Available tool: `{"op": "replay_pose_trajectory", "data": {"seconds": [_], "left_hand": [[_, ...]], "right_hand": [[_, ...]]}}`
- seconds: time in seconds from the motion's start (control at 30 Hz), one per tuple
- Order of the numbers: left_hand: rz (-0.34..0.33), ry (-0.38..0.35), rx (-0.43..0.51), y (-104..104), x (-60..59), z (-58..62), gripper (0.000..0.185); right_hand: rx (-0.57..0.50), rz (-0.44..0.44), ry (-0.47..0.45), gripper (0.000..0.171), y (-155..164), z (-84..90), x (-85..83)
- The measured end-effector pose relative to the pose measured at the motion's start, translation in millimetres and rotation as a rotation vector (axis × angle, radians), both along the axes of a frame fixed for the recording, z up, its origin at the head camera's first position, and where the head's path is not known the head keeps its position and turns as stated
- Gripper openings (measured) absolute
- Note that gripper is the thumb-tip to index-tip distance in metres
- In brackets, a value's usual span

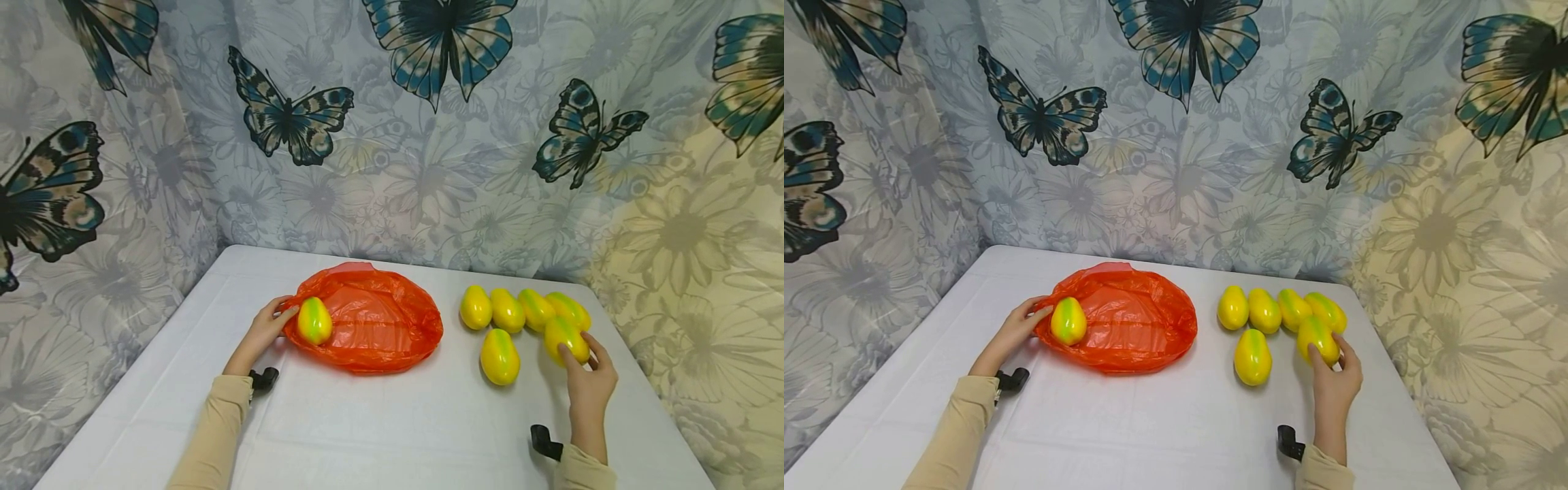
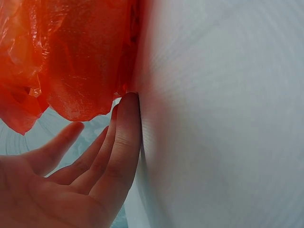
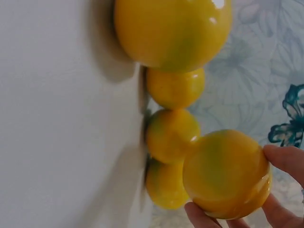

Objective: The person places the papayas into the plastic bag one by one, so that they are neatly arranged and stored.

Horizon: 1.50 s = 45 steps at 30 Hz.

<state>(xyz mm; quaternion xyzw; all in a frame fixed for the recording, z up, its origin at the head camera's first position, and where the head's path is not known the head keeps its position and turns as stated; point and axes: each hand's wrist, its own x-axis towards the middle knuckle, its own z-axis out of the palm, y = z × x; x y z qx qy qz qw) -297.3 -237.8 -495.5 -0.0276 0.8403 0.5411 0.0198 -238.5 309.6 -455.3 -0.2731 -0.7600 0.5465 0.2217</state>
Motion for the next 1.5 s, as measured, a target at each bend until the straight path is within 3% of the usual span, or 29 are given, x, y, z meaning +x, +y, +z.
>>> {"op": "replay_pose_trajectory", "data": {"seconds": [0.33,1.0,1.5], "left_hand": [[-0.003,-0.003,0.015,0,0.2,1.7,0.064],[-0.002,-0.005,0.001,0,-0.1,0.2,0.063],[0.008,-0.031,-0.004,0,0.6,2.7,0.066]], "right_hand": [[-0.012,0.024,0.022,0.053,-17,16.6,-2.7],[-0.105,0.225,0.074,0.055,-84,26.2,-21.6],[-0.099,0.367,0.121,0.053,-133,17.2,-36.1]]}}
